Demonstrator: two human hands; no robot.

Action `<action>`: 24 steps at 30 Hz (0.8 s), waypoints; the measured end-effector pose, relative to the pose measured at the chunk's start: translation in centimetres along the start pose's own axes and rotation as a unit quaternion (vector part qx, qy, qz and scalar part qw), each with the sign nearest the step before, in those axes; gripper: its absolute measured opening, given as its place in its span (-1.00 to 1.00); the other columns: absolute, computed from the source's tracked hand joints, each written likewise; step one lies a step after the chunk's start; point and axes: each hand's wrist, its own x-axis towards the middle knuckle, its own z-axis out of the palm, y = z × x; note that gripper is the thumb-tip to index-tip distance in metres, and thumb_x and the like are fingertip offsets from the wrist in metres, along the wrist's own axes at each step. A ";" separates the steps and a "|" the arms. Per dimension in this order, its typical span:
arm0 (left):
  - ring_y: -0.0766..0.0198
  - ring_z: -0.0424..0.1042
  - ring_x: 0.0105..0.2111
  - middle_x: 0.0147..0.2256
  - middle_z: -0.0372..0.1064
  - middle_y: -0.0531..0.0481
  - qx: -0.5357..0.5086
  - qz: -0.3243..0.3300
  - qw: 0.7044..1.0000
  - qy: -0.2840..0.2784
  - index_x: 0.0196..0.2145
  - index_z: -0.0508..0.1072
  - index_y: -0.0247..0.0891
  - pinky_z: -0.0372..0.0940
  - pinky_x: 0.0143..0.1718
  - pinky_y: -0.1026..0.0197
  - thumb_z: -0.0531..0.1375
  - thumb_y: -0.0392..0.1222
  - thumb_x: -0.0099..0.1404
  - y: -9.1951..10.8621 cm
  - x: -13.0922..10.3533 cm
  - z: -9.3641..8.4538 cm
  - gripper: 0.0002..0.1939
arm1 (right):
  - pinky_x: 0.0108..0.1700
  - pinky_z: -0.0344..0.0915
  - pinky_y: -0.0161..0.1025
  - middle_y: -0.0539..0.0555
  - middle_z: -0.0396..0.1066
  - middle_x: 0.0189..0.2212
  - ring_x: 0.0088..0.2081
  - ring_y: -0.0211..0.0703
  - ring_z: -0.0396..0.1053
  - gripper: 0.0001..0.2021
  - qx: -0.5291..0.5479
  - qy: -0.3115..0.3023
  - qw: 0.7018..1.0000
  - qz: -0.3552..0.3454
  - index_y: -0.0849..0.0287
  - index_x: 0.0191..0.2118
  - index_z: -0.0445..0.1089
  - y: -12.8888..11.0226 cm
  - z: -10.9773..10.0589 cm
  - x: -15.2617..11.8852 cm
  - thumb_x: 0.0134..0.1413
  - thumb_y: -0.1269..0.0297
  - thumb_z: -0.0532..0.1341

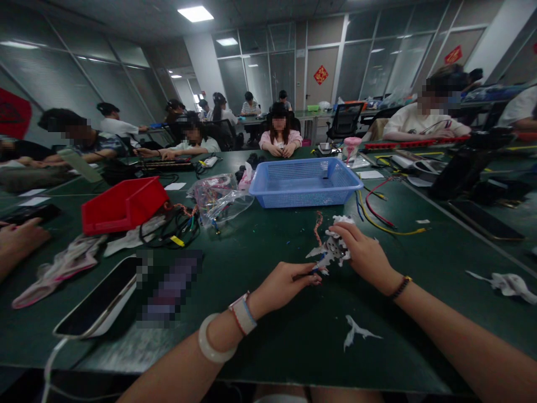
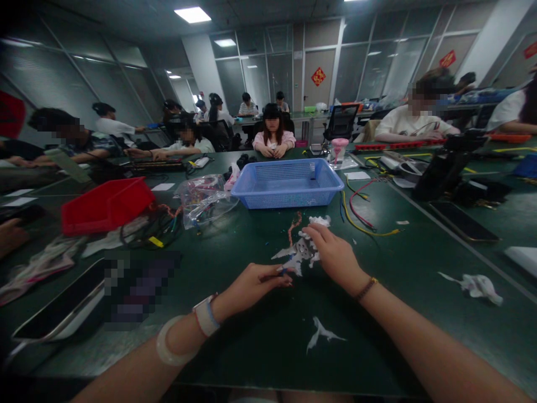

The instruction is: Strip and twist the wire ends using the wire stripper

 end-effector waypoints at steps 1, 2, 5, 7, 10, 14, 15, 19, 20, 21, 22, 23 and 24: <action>0.19 0.52 -0.13 -0.14 0.54 -0.08 0.011 0.006 1.000 -0.004 -0.01 0.48 -0.32 0.35 -0.03 0.19 0.15 -0.25 0.32 0.0 0.0 0.0 -0.70 | -0.22 0.36 -0.25 0.21 0.30 0.07 -0.12 -0.11 0.41 -0.53 -0.003 0.004 1.000 -0.005 0.22 0.08 0.25 0.0 0.0 0.0 0.02 0.61 0.02; 0.19 0.51 -0.12 -0.14 0.54 -0.07 0.023 0.013 1.000 -0.007 -0.01 0.48 -0.31 0.34 -0.02 0.19 0.15 -0.24 0.32 0.0 0.0 -0.1 -0.70 | -0.23 0.35 -0.25 0.21 0.32 0.04 -0.16 -0.12 0.42 -0.55 -0.007 0.008 1.000 -0.008 0.22 0.05 0.27 0.0 -0.1 0.0 0.03 0.61 0.02; 0.19 0.51 -0.11 -0.12 0.53 -0.06 0.050 0.031 0.998 -0.012 -0.01 0.48 -0.30 0.33 -0.01 0.19 0.13 -0.24 0.34 0.1 0.0 -0.2 -0.70 | -0.29 0.30 -0.27 0.21 0.36 -0.05 -0.28 -0.15 0.41 -0.62 -0.022 0.017 1.000 -0.011 0.22 -0.02 0.33 -0.1 -0.2 0.1 0.05 0.59 0.02; 0.19 0.51 -0.12 -0.11 0.53 -0.06 0.060 0.032 0.998 -0.011 0.00 0.48 -0.30 0.33 -0.01 0.20 0.13 -0.24 0.34 0.3 0.0 -0.2 -0.70 | -0.32 0.26 -0.28 0.20 0.37 -0.10 -0.32 -0.17 0.39 -0.66 -0.032 0.018 0.999 -0.010 0.22 -0.05 0.35 0.0 -0.2 0.1 0.07 0.58 0.03; 0.20 0.51 -0.12 -0.11 0.53 -0.06 0.059 0.023 0.998 -0.013 0.01 0.47 -0.29 0.33 -0.01 0.20 0.12 -0.24 0.34 0.4 -0.1 -0.2 -0.69 | -0.35 0.21 -0.29 0.18 0.37 -0.19 -0.37 -0.18 0.36 -0.70 -0.049 0.007 0.999 0.003 0.21 -0.09 0.37 0.0 -0.4 0.1 0.09 0.54 0.04; 0.19 0.50 -0.11 -0.09 0.52 -0.06 0.058 0.032 0.998 -0.007 0.00 0.48 -0.29 0.33 0.00 0.18 0.12 -0.24 0.34 0.4 -0.1 -0.2 -0.70 | -0.41 0.19 -0.30 0.16 0.36 -0.23 -0.40 -0.18 0.35 -0.72 -0.056 -0.016 0.998 0.021 0.21 -0.10 0.37 -0.1 -0.5 0.0 0.08 0.52 0.07; 0.19 0.50 -0.11 -0.09 0.52 -0.06 0.062 0.032 0.998 -0.005 0.00 0.48 -0.28 0.33 0.00 0.17 0.12 -0.24 0.34 0.5 -0.1 -0.2 -0.70 | -0.41 0.20 -0.30 0.17 0.36 -0.21 -0.38 -0.17 0.36 -0.70 -0.050 -0.019 0.998 0.023 0.21 -0.09 0.37 -0.2 -0.5 0.0 0.06 0.52 0.07; 0.19 0.50 -0.13 -0.10 0.52 -0.03 0.087 0.033 0.996 -0.007 -0.02 0.49 -0.24 0.33 -0.03 0.18 0.12 -0.24 0.34 0.5 -0.1 -0.3 -0.71 | -0.33 0.30 -0.30 0.19 0.33 -0.02 -0.19 -0.12 0.39 -0.59 -0.008 -0.011 1.000 0.010 0.19 0.02 0.30 -0.2 -0.4 0.0 0.02 0.55 0.07; 0.19 0.50 -0.13 -0.11 0.53 -0.03 0.090 0.034 0.995 -0.008 -0.02 0.49 -0.24 0.33 -0.04 0.18 0.12 -0.24 0.34 0.5 -0.1 -0.3 -0.72 | -0.31 0.32 -0.30 0.19 0.31 0.03 -0.16 -0.12 0.39 -0.56 0.000 -0.008 1.000 0.006 0.18 0.05 0.27 -0.2 -0.4 0.0 0.02 0.56 0.06; 0.19 0.50 -0.13 -0.12 0.53 -0.03 0.092 0.034 0.995 -0.010 -0.03 0.49 -0.24 0.33 -0.04 0.19 0.12 -0.24 0.35 0.5 0.0 -0.3 -0.72 | -0.30 0.33 -0.30 0.19 0.29 0.07 -0.13 -0.12 0.40 -0.54 0.005 -0.006 1.000 0.004 0.18 0.08 0.25 -0.2 -0.4 0.0 0.02 0.57 0.05; 0.19 0.50 -0.13 -0.13 0.53 -0.03 0.093 0.033 0.995 -0.012 -0.03 0.49 -0.24 0.33 -0.05 0.19 0.11 -0.24 0.35 0.5 0.0 -0.4 -0.72 | -0.29 0.34 -0.30 0.19 0.28 0.09 -0.12 -0.12 0.40 -0.52 0.009 -0.005 1.000 0.004 0.18 0.10 0.23 -0.1 -0.3 0.0 0.02 0.57 0.04; 0.20 0.50 -0.14 -0.13 0.53 -0.03 0.092 0.031 0.995 -0.014 -0.03 0.49 -0.24 0.33 -0.05 0.19 0.11 -0.24 0.35 0.4 0.0 -0.4 -0.72 | -0.29 0.35 -0.30 0.19 0.27 0.10 -0.11 -0.12 0.40 -0.51 0.010 -0.004 1.000 0.005 0.18 0.11 0.22 -0.1 -0.3 0.0 0.02 0.58 0.04; 0.20 0.50 -0.14 -0.13 0.53 -0.03 0.090 0.029 0.995 -0.016 -0.03 0.48 -0.25 0.33 -0.05 0.19 0.11 -0.24 0.35 0.4 0.0 -0.4 -0.72 | -0.28 0.36 -0.29 0.19 0.27 0.12 -0.11 -0.12 0.41 -0.50 0.011 -0.004 1.000 0.006 0.18 0.12 0.22 0.0 -0.2 0.0 0.02 0.58 0.04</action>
